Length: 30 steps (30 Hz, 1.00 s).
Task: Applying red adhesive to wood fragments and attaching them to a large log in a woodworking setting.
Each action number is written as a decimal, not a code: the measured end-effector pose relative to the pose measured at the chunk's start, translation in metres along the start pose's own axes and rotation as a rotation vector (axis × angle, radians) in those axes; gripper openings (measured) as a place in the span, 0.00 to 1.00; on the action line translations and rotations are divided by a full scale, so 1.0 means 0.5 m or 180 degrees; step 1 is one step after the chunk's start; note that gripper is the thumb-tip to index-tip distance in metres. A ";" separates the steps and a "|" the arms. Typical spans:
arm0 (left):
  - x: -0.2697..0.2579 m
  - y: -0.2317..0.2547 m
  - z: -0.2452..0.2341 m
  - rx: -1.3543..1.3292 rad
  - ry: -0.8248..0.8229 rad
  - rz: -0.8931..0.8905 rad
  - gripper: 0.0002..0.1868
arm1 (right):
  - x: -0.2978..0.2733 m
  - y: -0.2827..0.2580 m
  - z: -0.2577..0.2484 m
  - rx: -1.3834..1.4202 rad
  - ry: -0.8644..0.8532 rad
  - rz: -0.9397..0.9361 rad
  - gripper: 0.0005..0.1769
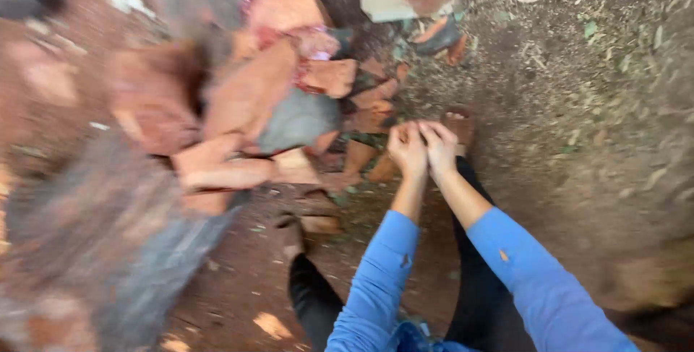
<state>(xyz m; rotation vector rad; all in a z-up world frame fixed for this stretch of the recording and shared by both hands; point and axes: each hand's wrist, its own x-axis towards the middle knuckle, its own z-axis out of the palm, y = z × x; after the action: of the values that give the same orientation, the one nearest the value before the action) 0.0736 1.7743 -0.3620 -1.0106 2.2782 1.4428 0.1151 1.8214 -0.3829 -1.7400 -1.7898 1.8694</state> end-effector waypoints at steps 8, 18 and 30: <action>0.119 -0.127 0.307 -0.0410 0.0300 -0.0860 0.03 | 0.348 0.053 0.028 -0.0690 -0.0599 -0.0202 0.06; 0.189 -0.314 0.177 -0.1503 -0.1043 -0.1292 0.32 | 0.669 0.188 -0.093 -0.1668 -0.1308 -0.1294 0.31; 0.135 -0.343 0.120 -0.5229 -0.1693 -0.2177 0.57 | 0.624 0.182 -0.146 -0.3089 -0.2357 -0.3684 0.07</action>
<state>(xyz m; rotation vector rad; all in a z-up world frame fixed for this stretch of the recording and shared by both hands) 0.1319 1.7532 -0.5456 -1.1962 -0.0415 2.5579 0.1045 2.0438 -0.6310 0.3868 -3.1535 1.1191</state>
